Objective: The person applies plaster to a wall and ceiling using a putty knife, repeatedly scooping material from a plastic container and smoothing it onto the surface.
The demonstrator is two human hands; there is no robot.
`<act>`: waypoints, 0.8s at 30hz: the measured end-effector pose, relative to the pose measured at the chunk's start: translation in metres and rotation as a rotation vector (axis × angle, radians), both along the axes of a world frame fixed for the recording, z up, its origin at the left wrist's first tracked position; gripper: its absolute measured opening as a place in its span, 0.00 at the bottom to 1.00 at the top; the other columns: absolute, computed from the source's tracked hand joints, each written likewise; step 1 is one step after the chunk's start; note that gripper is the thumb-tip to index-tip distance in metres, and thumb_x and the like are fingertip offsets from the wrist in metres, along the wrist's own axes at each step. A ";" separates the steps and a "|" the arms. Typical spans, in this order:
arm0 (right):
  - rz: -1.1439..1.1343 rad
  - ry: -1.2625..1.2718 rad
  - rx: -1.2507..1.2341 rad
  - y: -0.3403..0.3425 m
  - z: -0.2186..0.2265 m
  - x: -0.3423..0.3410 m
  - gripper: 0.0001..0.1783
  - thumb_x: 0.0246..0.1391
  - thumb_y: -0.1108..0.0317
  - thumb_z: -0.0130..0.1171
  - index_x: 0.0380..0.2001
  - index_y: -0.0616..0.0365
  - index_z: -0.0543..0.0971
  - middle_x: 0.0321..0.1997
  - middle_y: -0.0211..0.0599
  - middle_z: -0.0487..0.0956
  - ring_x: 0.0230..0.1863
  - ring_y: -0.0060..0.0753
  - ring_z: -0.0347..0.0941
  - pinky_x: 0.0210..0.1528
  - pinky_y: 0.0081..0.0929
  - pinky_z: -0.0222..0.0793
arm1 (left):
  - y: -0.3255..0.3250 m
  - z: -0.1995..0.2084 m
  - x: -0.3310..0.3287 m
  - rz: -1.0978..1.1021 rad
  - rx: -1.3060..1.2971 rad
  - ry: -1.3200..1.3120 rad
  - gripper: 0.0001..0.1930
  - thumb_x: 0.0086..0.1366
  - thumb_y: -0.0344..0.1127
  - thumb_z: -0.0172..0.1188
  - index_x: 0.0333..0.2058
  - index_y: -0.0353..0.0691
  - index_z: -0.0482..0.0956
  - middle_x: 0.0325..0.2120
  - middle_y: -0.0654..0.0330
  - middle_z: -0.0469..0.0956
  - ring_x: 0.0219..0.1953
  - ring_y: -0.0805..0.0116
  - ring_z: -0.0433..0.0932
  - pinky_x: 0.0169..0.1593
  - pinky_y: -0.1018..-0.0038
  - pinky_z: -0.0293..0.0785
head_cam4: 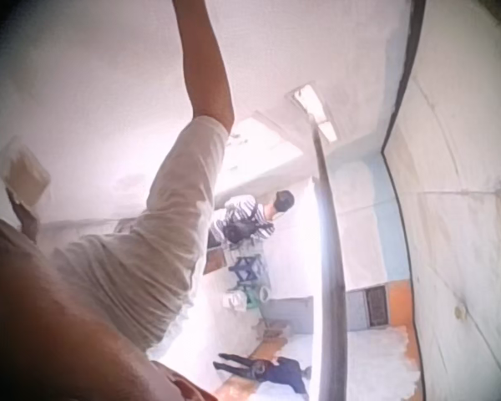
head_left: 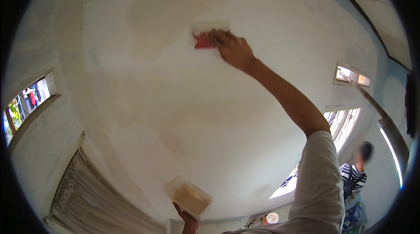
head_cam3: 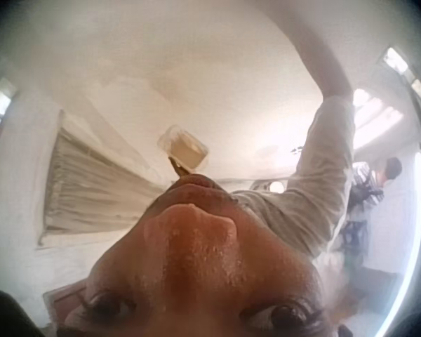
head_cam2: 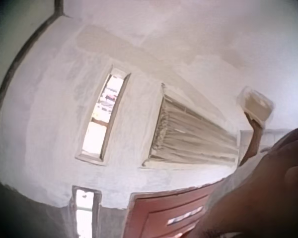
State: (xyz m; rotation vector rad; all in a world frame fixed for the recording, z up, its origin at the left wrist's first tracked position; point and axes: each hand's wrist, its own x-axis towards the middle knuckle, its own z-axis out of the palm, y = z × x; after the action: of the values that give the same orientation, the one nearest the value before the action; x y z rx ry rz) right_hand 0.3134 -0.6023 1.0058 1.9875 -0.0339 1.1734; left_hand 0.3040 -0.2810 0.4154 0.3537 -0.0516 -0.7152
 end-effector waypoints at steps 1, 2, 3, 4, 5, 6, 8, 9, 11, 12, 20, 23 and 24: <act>0.038 0.052 -0.040 0.000 -0.016 -0.006 0.27 0.57 0.71 0.53 0.62 0.51 0.74 0.66 0.34 0.72 0.63 0.34 0.72 0.42 0.38 0.82 | -0.002 -0.002 0.002 -0.018 0.020 0.001 0.41 0.68 0.75 0.40 0.68 0.53 0.63 0.63 0.65 0.67 0.63 0.60 0.67 0.65 0.59 0.65; 0.073 0.104 -0.085 -0.004 -0.024 -0.013 0.27 0.57 0.71 0.53 0.61 0.51 0.74 0.67 0.34 0.72 0.63 0.32 0.72 0.42 0.36 0.82 | -0.004 0.006 0.000 -0.030 0.009 -0.004 0.40 0.68 0.75 0.40 0.67 0.53 0.63 0.63 0.65 0.67 0.63 0.60 0.67 0.65 0.59 0.66; 0.073 0.136 -0.014 -0.001 -0.020 -0.017 0.27 0.57 0.72 0.52 0.61 0.47 0.74 0.66 0.33 0.73 0.62 0.30 0.73 0.42 0.36 0.82 | -0.002 0.019 -0.002 -0.030 0.001 -0.006 0.40 0.68 0.75 0.40 0.67 0.53 0.64 0.63 0.65 0.67 0.63 0.60 0.67 0.65 0.59 0.66; 0.077 0.169 0.059 0.001 -0.012 -0.019 0.28 0.57 0.73 0.51 0.62 0.44 0.74 0.66 0.31 0.74 0.62 0.29 0.73 0.42 0.35 0.82 | 0.000 0.025 -0.004 -0.027 -0.005 -0.008 0.40 0.68 0.75 0.40 0.67 0.53 0.64 0.62 0.65 0.68 0.63 0.60 0.67 0.64 0.59 0.66; 0.091 0.198 0.129 0.011 0.001 -0.022 0.29 0.57 0.74 0.50 0.62 0.40 0.75 0.65 0.30 0.75 0.62 0.27 0.74 0.42 0.35 0.82 | 0.004 0.026 -0.003 0.002 0.016 -0.015 0.40 0.68 0.75 0.40 0.67 0.53 0.64 0.62 0.65 0.68 0.62 0.60 0.67 0.64 0.59 0.66; 0.124 0.121 0.179 0.039 0.025 -0.033 0.35 0.57 0.78 0.47 0.62 0.25 0.74 0.61 0.24 0.79 0.58 0.26 0.77 0.41 0.35 0.82 | 0.007 0.028 -0.002 0.038 0.038 -0.019 0.40 0.68 0.74 0.40 0.67 0.53 0.64 0.62 0.65 0.68 0.62 0.60 0.67 0.64 0.59 0.66; 0.196 -0.166 0.149 0.011 0.085 -0.048 0.39 0.58 0.80 0.42 0.63 0.16 0.72 0.62 0.27 0.79 0.57 0.36 0.78 0.49 0.41 0.80 | -0.003 0.022 -0.004 0.024 0.037 -0.015 0.39 0.68 0.74 0.40 0.67 0.53 0.64 0.62 0.65 0.68 0.62 0.61 0.68 0.64 0.60 0.66; 0.167 -0.273 0.175 0.013 0.120 -0.059 0.38 0.59 0.78 0.42 0.63 0.17 0.72 0.61 0.31 0.79 0.58 0.38 0.78 0.53 0.44 0.78 | -0.005 0.014 -0.003 0.017 0.021 -0.004 0.39 0.68 0.74 0.40 0.67 0.53 0.64 0.62 0.65 0.68 0.63 0.61 0.68 0.64 0.60 0.66; 0.134 -0.537 0.160 -0.013 0.184 -0.065 0.22 0.62 0.73 0.47 0.55 0.43 0.80 0.47 0.42 0.82 0.49 0.47 0.79 0.49 0.45 0.77 | -0.007 0.005 -0.003 0.016 0.003 0.001 0.39 0.68 0.75 0.41 0.66 0.54 0.65 0.62 0.65 0.69 0.62 0.60 0.68 0.64 0.58 0.66; 0.153 -0.678 0.181 -0.031 0.216 -0.065 0.18 0.65 0.70 0.46 0.49 0.50 0.84 0.40 0.49 0.83 0.45 0.53 0.79 0.51 0.47 0.75 | -0.013 0.004 -0.007 0.007 -0.009 -0.002 0.39 0.67 0.75 0.42 0.66 0.55 0.67 0.61 0.66 0.70 0.61 0.60 0.69 0.64 0.57 0.66; -0.046 -0.297 0.172 -0.008 0.117 0.017 0.28 0.59 0.71 0.50 0.63 0.38 0.72 0.59 0.42 0.74 0.58 0.45 0.72 0.52 0.46 0.78 | -0.011 0.001 -0.020 0.046 0.007 -0.007 0.39 0.66 0.75 0.43 0.65 0.55 0.68 0.61 0.66 0.70 0.61 0.59 0.69 0.64 0.55 0.66; 0.036 -0.125 -0.018 0.001 0.041 0.017 0.27 0.53 0.71 0.57 0.59 0.48 0.75 0.59 0.34 0.76 0.55 0.42 0.76 0.38 0.44 0.81 | -0.016 0.005 -0.025 -0.010 0.043 0.000 0.39 0.65 0.76 0.44 0.65 0.56 0.68 0.61 0.67 0.70 0.61 0.59 0.69 0.63 0.55 0.66; 0.054 -0.064 -0.023 0.011 0.028 0.012 0.28 0.53 0.71 0.57 0.59 0.46 0.75 0.58 0.32 0.76 0.56 0.39 0.76 0.36 0.43 0.81 | -0.018 0.001 -0.021 -0.018 0.046 0.012 0.40 0.65 0.76 0.44 0.65 0.56 0.68 0.61 0.67 0.70 0.61 0.59 0.69 0.63 0.55 0.66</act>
State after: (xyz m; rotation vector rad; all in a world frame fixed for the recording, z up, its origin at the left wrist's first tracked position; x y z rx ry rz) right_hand 0.3254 -0.5913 1.0339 1.9411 0.0005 1.2670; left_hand 0.2835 -0.2986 0.4162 0.3938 -0.0272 -0.7374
